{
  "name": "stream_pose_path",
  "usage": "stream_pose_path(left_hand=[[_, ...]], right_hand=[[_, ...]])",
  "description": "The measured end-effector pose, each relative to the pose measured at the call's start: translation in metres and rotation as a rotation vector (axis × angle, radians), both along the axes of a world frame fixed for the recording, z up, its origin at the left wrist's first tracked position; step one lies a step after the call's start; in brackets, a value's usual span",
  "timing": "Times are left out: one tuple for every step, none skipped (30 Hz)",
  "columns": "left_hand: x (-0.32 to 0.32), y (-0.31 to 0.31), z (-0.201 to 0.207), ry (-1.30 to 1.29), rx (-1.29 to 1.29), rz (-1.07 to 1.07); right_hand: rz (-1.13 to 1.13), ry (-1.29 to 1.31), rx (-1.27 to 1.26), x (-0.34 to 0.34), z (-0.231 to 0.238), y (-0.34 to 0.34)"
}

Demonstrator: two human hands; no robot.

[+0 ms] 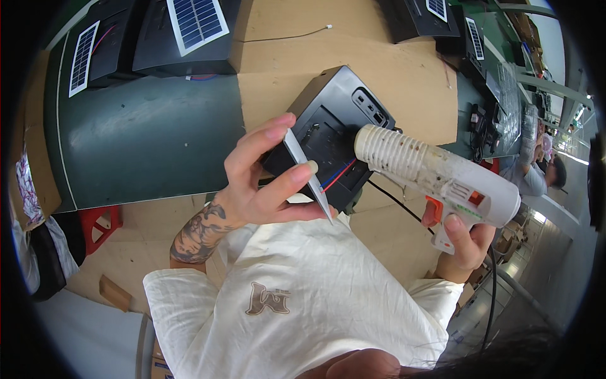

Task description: Use a hot glue gun to attach small solar panels to black plastic enclosures on an assembly line.

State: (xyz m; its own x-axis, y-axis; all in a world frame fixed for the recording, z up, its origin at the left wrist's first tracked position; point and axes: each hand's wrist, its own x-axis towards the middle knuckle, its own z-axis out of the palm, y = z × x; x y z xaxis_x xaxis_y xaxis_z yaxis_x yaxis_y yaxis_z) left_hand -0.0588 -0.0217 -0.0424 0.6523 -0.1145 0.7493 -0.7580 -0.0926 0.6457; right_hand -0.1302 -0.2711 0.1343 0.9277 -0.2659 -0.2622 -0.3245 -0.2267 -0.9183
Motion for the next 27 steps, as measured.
stream_pose_path(left_hand=[[0.000, 0.000, 0.000, -0.007, 0.006, 0.005], [0.001, 0.000, 0.000, -0.015, 0.012, 0.009], [0.001, 0.000, 0.001, -0.015, 0.007, 0.005], [0.001, 0.000, 0.001, -0.012, 0.007, 0.005], [0.000, 0.000, 0.001, -0.009, 0.007, 0.005], [0.000, 0.001, 0.001, -0.008, 0.002, 0.004], [0.000, 0.001, 0.001, -0.008, 0.002, -0.001], [0.000, 0.001, 0.001, -0.007, 0.002, -0.005], [0.000, 0.001, 0.000, -0.009, -0.003, -0.007], [0.000, 0.001, 0.001, -0.008, 0.002, -0.009], [0.000, 0.001, 0.001, -0.007, 0.007, -0.011], [0.000, 0.001, 0.001, -0.008, 0.002, -0.013], [0.000, 0.001, 0.001, -0.004, 0.008, -0.014], [0.000, 0.001, 0.001, 0.000, 0.013, -0.014], [0.000, 0.001, 0.001, -0.002, 0.010, -0.015], [-0.001, 0.001, 0.000, -0.002, 0.003, -0.018], [-0.001, 0.001, -0.001, -0.001, -0.003, -0.021], [-0.001, 0.002, 0.000, -0.003, -0.006, -0.019], [-0.001, 0.002, 0.002, 0.006, -0.003, -0.030], [0.000, 0.001, 0.003, 0.015, 0.001, -0.042], [0.000, 0.000, 0.004, 0.011, -0.003, -0.050], [0.000, 0.001, 0.004, 0.009, -0.008, -0.047], [-0.001, 0.000, 0.004, 0.006, -0.014, -0.045], [0.000, 0.000, 0.003, 0.003, -0.015, -0.046], [0.000, 0.000, 0.003, 0.000, -0.015, -0.048], [0.000, 0.000, 0.002, -0.003, -0.016, -0.052], [0.000, 0.000, 0.001, -0.006, -0.017, -0.058]], right_hand=[[-0.004, 0.000, -0.004, 0.000, 0.002, 0.001], [0.000, 0.000, -0.007, 0.000, 0.003, 0.002], [0.004, 0.000, -0.009, 0.000, 0.005, 0.003], [0.003, 0.001, -0.014, -0.001, 0.006, 0.004], [0.004, -0.002, -0.040, -0.001, 0.007, 0.004], [0.006, -0.004, -0.065, -0.002, 0.008, 0.005], [0.003, -0.005, -0.071, -0.003, 0.009, 0.005], [0.002, 0.003, -0.084, -0.003, 0.010, 0.006], [0.001, 0.012, -0.096, -0.004, 0.010, 0.006], [-0.001, 0.011, -0.101, -0.004, 0.011, 0.006], [0.007, 0.019, -0.110, -0.004, 0.012, 0.006], [0.015, 0.028, -0.119, -0.004, 0.013, 0.007], [0.014, 0.026, -0.123, -0.004, 0.014, 0.007], [0.030, 0.025, -0.136, -0.004, 0.015, 0.007], [0.046, 0.024, -0.149, -0.004, 0.017, 0.006], [0.047, 0.023, -0.152, -0.003, 0.020, 0.005], [0.082, 0.101, -0.180, -0.002, 0.025, 0.002], [0.117, 0.180, -0.207, -0.001, 0.029, 0.002], [0.110, 0.178, -0.210, 0.001, 0.032, 0.004], [0.161, 0.155, -0.249, 0.004, 0.033, 0.008], [0.210, 0.133, -0.289, 0.007, 0.035, 0.010], [0.212, 0.131, -0.291, 0.010, 0.037, 0.009], [0.282, 0.144, -0.314, 0.013, 0.040, 0.008], [0.351, 0.158, -0.338, 0.016, 0.043, 0.006], [0.347, 0.156, -0.339, 0.021, 0.047, 0.006], [0.497, 0.128, -0.445, 0.026, 0.052, 0.005], [0.645, 0.099, -0.551, 0.030, 0.057, 0.006]])
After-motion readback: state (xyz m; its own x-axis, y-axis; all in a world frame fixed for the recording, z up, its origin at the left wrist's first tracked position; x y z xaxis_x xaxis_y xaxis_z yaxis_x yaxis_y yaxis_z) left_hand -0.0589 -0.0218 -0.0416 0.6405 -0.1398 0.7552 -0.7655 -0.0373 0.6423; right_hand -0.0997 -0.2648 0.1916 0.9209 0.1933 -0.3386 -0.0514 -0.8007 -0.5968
